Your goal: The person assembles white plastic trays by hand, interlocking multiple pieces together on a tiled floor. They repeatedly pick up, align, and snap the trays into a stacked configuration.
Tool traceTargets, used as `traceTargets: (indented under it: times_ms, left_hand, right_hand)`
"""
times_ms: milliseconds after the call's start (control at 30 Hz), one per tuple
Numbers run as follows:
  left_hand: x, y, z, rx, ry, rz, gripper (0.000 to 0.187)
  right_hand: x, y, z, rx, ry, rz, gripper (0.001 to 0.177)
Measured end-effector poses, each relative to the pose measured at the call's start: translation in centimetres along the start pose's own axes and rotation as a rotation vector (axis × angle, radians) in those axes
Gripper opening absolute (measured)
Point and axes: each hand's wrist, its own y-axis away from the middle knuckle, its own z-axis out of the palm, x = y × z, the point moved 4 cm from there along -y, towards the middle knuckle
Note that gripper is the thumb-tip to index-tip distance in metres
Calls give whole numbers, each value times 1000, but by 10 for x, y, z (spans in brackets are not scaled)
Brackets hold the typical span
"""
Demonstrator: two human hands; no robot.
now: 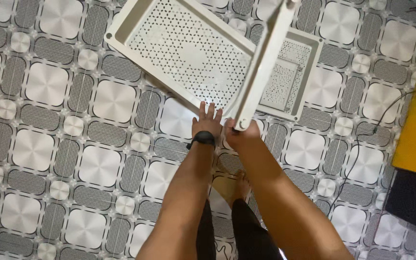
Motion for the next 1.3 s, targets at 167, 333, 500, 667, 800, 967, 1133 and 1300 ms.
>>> traceTargets:
  times_ms: [167,333,500,667,800,967,1133,1300]
  left_hand:
    - [5,22,-31,287,465,22,55]
    - [28,22,-14,206,1299,105,80]
    - [23,0,1,229,1202,98,72]
    - [39,4,12,256,1158,215,43]
    - [51,7,6,430,964,23,34]
    - [76,17,-4,550,622,205,30]
    - [92,32,-24,753,496,466,39]
    - [69,-3,-45,671,54,215,84]
  right_hand:
    - [-23,35,-31,-7,134,113,41]
    - [-16,74,-53,-176,89,466,55]
    - [-23,83,-70,-471,110,611,61]
    - [-28,93,-72,-499,160,418,57]
    - [-42,122,-80,-88,174,-43,35]
    - [-48,126,-96,16,370,-285,30]
    - [-84,77,-148,202,525,-418,28]
    - [-146,-11,-195,327,428,-449,18]
